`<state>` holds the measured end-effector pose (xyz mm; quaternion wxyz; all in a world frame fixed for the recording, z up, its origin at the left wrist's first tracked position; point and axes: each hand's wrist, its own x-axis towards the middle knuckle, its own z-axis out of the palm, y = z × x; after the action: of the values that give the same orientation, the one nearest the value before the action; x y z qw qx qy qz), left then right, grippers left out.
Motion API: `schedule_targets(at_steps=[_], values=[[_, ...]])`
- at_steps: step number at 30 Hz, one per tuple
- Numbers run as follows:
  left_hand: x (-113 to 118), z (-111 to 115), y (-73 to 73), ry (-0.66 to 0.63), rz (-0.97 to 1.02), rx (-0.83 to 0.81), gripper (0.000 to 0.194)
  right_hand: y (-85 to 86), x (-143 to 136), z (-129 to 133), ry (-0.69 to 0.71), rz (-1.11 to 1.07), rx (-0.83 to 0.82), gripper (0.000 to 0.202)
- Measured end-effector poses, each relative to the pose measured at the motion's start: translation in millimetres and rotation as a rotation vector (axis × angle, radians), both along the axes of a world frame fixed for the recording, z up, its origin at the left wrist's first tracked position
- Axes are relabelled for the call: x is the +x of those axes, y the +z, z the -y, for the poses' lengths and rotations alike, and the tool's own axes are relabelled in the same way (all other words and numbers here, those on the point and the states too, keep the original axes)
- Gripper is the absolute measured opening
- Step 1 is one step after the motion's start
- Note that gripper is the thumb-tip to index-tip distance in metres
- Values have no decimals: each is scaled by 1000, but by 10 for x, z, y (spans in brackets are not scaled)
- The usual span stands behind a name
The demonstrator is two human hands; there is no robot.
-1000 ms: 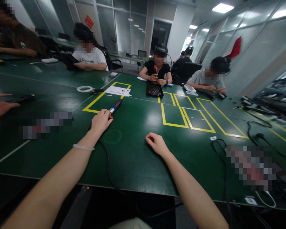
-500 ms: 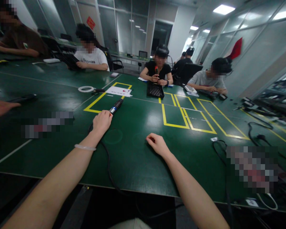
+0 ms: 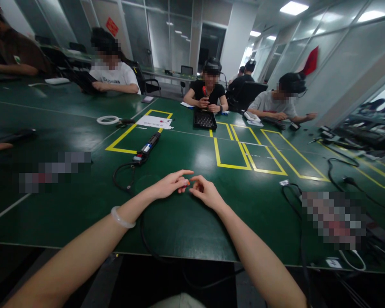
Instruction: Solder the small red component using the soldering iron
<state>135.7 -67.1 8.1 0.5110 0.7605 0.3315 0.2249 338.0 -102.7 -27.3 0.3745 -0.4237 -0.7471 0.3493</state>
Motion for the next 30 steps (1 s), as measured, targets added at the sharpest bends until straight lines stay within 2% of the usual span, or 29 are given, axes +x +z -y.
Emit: schedule_targets(at_steps=[3, 8, 18, 22, 25, 30], values=[[63, 62, -63, -38, -5, 0, 56, 14, -27, 20, 48, -34, -19, 23], [39, 55, -86, 4, -24, 39, 52, 6, -35, 11, 60, -122, -112, 23], [65, 98, -39, 17, -46, 327, 35, -27, 11, -64, 12, -220, -229, 43], [55, 89, -43, 47, -37, 334, 27, -45, 5, -68, 12, -261, -228, 41], [34, 71, -42, 71, -42, 323, 25, -55, -4, -62, -11, -332, -226, 34], [26, 67, -31, 73, -58, 290, 25, -54, -13, -45, 19, -341, -217, 34]])
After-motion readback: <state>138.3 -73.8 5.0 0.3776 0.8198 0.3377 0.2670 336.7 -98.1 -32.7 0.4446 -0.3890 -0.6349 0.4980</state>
